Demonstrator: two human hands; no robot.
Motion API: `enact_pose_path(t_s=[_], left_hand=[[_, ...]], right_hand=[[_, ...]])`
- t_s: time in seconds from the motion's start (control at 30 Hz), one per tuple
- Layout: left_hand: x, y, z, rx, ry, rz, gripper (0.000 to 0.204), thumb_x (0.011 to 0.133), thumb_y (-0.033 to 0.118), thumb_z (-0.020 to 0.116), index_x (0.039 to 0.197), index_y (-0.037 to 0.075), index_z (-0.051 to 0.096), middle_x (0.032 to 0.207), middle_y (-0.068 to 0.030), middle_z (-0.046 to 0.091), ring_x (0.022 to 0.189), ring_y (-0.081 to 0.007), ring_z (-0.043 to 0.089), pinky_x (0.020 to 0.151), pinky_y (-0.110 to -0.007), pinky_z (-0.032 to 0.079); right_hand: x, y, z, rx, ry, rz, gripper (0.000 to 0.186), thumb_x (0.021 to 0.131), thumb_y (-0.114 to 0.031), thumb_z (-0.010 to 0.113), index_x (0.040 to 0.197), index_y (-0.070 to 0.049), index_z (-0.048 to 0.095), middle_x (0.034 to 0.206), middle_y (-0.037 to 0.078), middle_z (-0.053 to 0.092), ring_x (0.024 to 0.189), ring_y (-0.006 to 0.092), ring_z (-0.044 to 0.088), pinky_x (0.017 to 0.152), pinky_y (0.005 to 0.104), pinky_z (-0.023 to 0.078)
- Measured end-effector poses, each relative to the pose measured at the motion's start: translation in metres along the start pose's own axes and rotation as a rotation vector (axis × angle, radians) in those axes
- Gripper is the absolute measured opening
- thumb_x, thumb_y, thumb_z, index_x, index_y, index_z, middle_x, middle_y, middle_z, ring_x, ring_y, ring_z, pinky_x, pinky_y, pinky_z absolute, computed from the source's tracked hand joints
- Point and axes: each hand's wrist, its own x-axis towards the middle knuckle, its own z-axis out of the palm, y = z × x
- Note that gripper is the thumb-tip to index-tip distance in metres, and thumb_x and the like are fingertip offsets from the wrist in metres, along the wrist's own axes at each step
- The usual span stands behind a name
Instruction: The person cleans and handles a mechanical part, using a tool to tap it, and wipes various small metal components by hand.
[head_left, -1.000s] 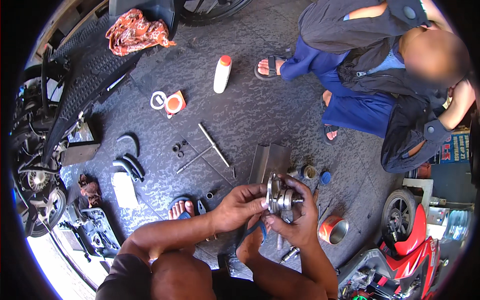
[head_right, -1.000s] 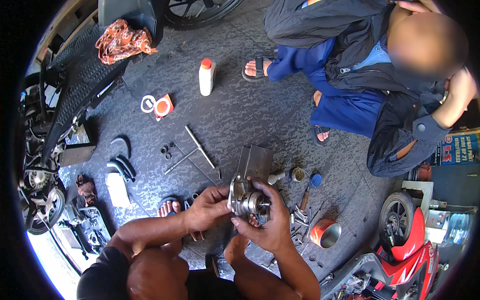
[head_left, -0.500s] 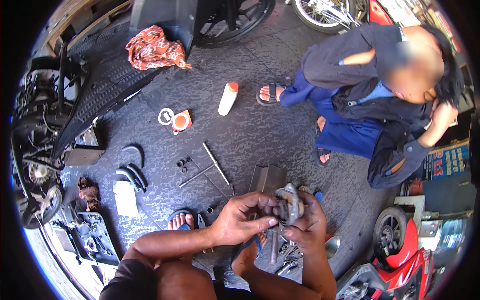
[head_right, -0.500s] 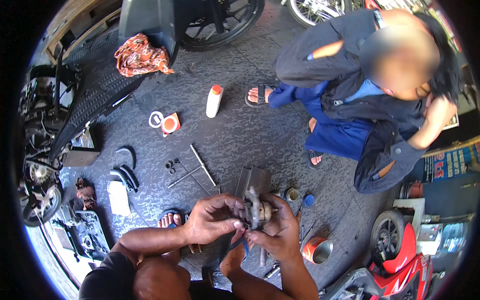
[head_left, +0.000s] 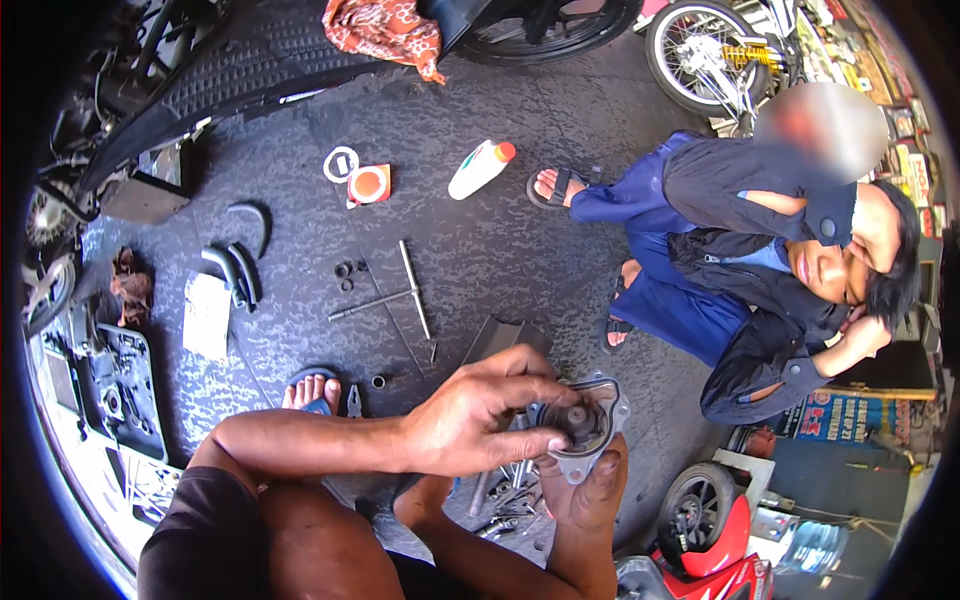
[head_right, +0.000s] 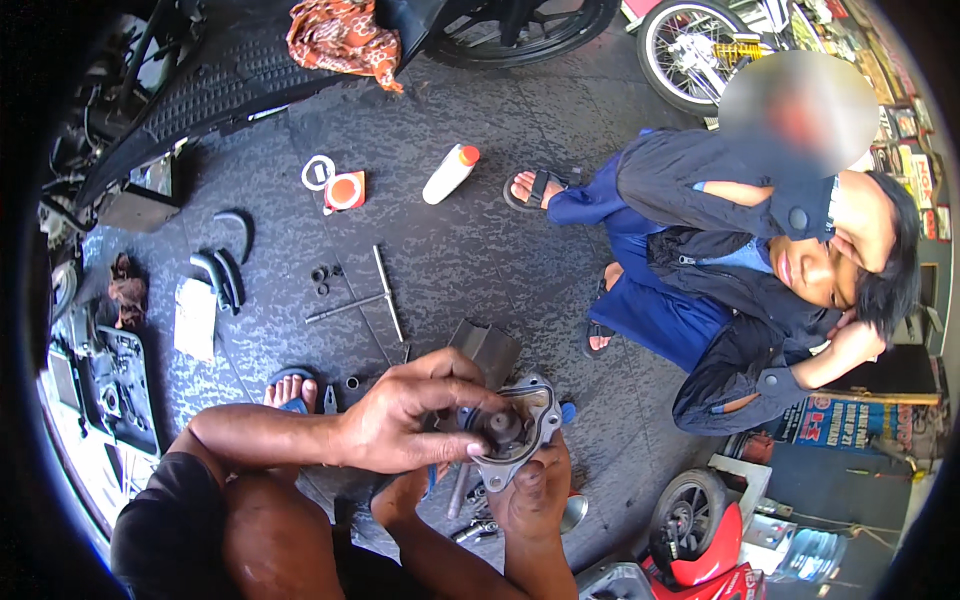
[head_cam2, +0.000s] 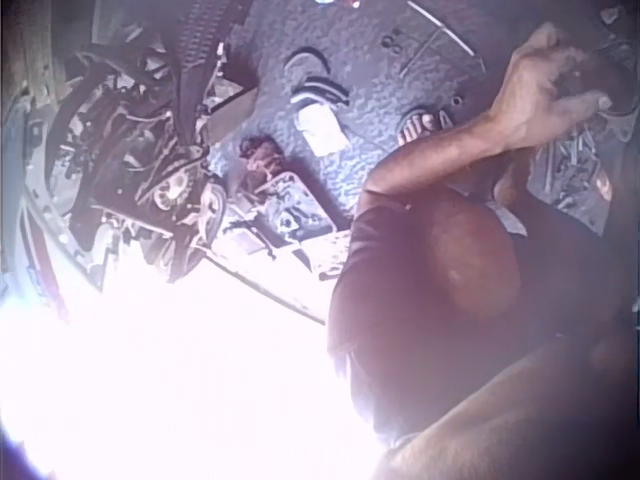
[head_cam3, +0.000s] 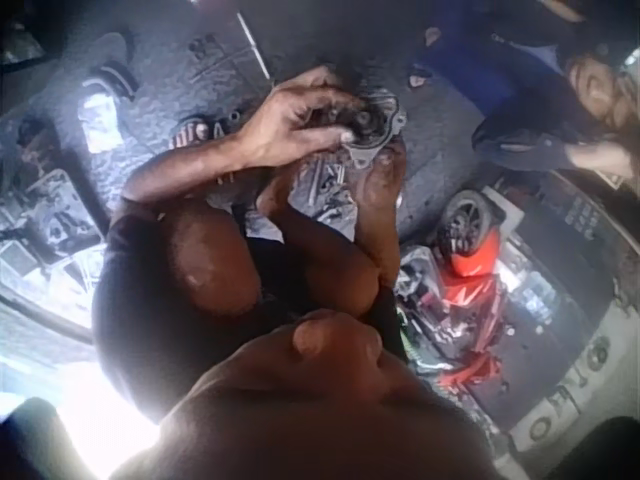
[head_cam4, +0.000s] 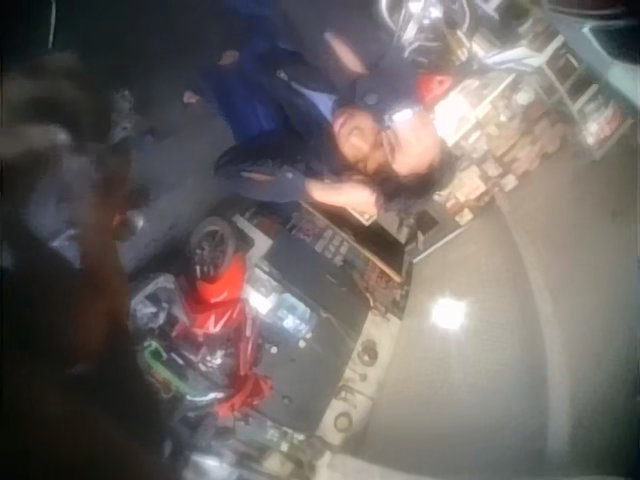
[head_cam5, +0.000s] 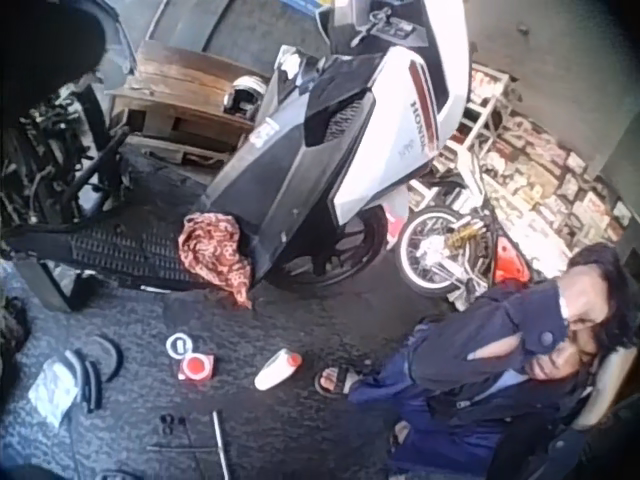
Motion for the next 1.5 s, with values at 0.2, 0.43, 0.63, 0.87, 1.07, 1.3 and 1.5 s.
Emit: enact_pose_path(t_s=[0.2, 0.43, 0.63, 0.87, 1.07, 1.3, 1.5], left_hand=[[0.005, 0.002, -0.008, -0.118, -0.034, -0.244, 0.034, 0.087, 0.025, 0.078, 0.108, -0.001, 0.070, 0.098, -0.0114, 0.063, 0.093, -0.0223, 0.064, 0.079, -0.034, 0.051], [0.011, 0.001, -0.015, -0.199, -0.072, -0.340, 0.031, 0.089, 0.029, 0.076, 0.102, 0.001, 0.073, 0.089, -0.0096, 0.063, 0.089, -0.0204, 0.063, 0.079, -0.035, 0.050], [0.013, 0.005, -0.019, -0.238, -0.089, -0.441, 0.027, 0.091, 0.025, 0.073, 0.102, 0.000, 0.073, 0.094, -0.0116, 0.066, 0.093, -0.0230, 0.065, 0.083, -0.037, 0.050], [0.009, -0.010, -0.018, -0.208, -0.136, -0.400, 0.027, 0.090, 0.022, 0.073, 0.107, 0.001, 0.072, 0.098, -0.0114, 0.067, 0.097, -0.0232, 0.065, 0.086, -0.036, 0.050], [0.006, -0.012, -0.017, -0.221, -0.134, -0.376, 0.025, 0.090, 0.020, 0.073, 0.107, 0.001, 0.072, 0.099, -0.0111, 0.067, 0.098, -0.0238, 0.066, 0.087, -0.036, 0.050], [0.004, -0.027, -0.021, -0.123, -0.149, -0.311, 0.021, 0.090, 0.016, 0.071, 0.106, 0.003, 0.073, 0.099, -0.0114, 0.066, 0.099, -0.0244, 0.066, 0.086, -0.037, 0.050], [-0.017, -0.088, -0.042, -0.149, 0.086, -0.628, 0.020, 0.097, 0.014, 0.065, 0.109, -0.001, 0.071, 0.100, -0.0057, 0.070, 0.095, -0.0118, 0.064, 0.084, -0.030, 0.051]], right_hand=[[-0.002, -0.002, 0.003, 0.118, 0.014, 0.119, 0.072, 0.090, -0.040, 0.073, 0.135, 0.008, 0.044, 0.120, 0.019, 0.064, 0.101, 0.0287, 0.070, 0.084, 0.0404, 0.063], [-0.005, 0.006, -0.008, 0.209, -0.043, 0.162, 0.068, 0.093, -0.037, 0.070, 0.138, 0.009, 0.044, 0.120, 0.022, 0.065, 0.099, 0.0329, 0.071, 0.086, 0.0422, 0.062], [-0.009, 0.012, -0.014, 0.448, 0.054, 0.250, 0.062, 0.097, -0.040, 0.063, 0.140, 0.001, 0.047, 0.116, 0.022, 0.069, 0.095, 0.0332, 0.073, 0.080, 0.0424, 0.064], [-0.010, 0.017, -0.028, 0.438, 0.104, 0.329, 0.061, 0.095, -0.041, 0.065, 0.140, -0.003, 0.049, 0.117, 0.019, 0.069, 0.091, 0.0327, 0.073, 0.076, 0.0430, 0.064], [-0.010, 0.021, -0.022, 0.524, 0.006, 0.263, 0.057, 0.094, -0.028, 0.068, 0.143, -0.005, 0.047, 0.128, 0.014, 0.064, 0.099, 0.0334, 0.071, 0.081, 0.0445, 0.063], [-0.001, 0.024, -0.034, 0.129, -0.037, 0.115, 0.056, 0.089, -0.017, 0.074, 0.136, 0.001, 0.049, 0.121, 0.016, 0.065, 0.096, 0.0280, 0.070, 0.081, 0.0399, 0.060], [0.009, 0.047, -0.074, -0.670, 0.232, 0.272, 0.050, 0.083, -0.010, 0.078, 0.125, 0.003, 0.054, 0.108, 0.013, 0.066, 0.096, 0.0224, 0.068, 0.086, 0.0381, 0.055]])
